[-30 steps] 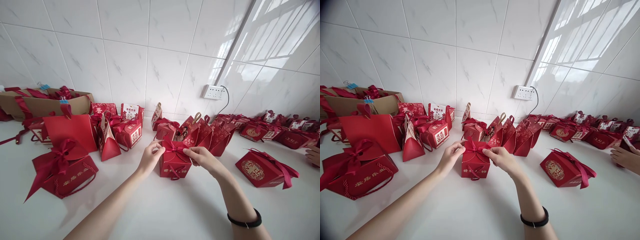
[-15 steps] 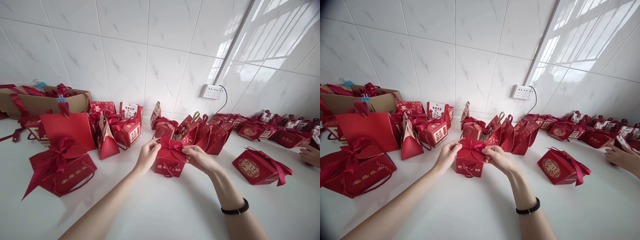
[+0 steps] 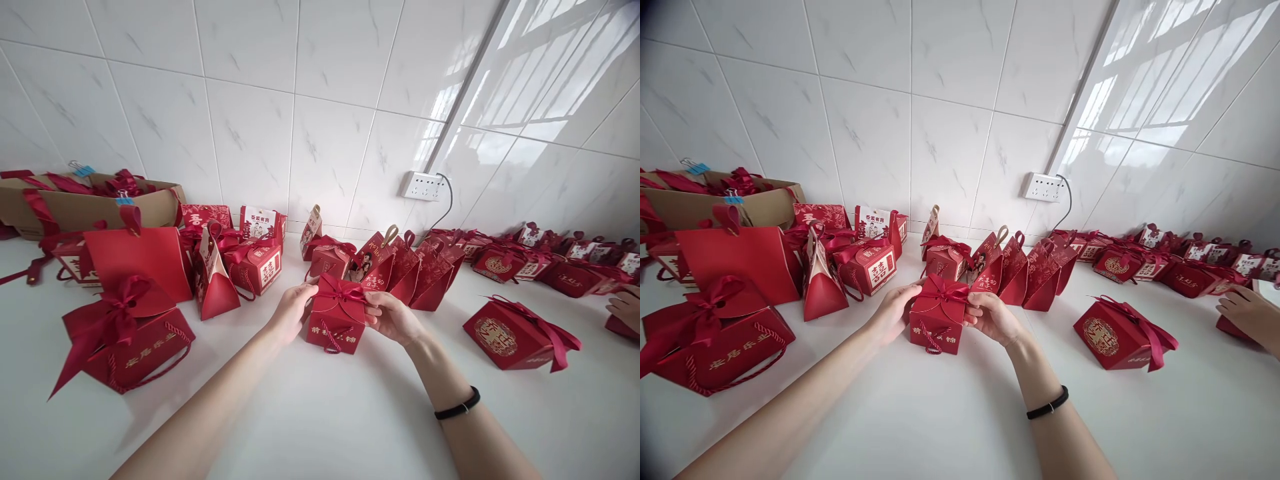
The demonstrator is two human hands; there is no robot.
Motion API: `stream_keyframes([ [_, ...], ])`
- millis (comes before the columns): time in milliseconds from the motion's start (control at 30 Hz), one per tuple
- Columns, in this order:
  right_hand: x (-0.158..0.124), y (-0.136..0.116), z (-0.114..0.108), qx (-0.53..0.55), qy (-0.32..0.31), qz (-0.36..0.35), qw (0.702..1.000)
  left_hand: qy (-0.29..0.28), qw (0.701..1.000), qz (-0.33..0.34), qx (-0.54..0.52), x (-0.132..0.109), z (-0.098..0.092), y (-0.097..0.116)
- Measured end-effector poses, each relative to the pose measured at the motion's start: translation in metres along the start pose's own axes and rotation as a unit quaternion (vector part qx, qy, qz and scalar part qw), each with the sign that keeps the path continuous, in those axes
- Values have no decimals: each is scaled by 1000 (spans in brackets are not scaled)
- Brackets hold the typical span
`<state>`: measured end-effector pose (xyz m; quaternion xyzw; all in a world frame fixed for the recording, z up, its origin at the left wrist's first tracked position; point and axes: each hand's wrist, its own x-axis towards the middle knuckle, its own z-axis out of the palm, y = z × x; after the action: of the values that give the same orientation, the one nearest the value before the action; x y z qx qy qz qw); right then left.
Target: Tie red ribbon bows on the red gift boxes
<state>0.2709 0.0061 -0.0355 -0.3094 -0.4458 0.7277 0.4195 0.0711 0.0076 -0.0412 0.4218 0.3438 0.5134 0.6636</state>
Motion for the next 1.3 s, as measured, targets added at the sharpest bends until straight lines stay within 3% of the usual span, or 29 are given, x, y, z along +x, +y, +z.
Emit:
stream_keyframes([
  [433,5,7,3,19,0,-11,1000,29,1000,7,2,4,-5,-1],
  [700,5,0,4,-3,20,35,999,53,997,37,42,3,-5,-4],
  [833,7,2,3,-12,67,44,997,63,994,52,69,5,-8,-7],
  [967,9,7,4,-21,122,10,992,64,993,59,78,4,-8,-7],
  [1300,8,5,8,-72,173,-57,981,54,989,94,104,1,-4,-8],
])
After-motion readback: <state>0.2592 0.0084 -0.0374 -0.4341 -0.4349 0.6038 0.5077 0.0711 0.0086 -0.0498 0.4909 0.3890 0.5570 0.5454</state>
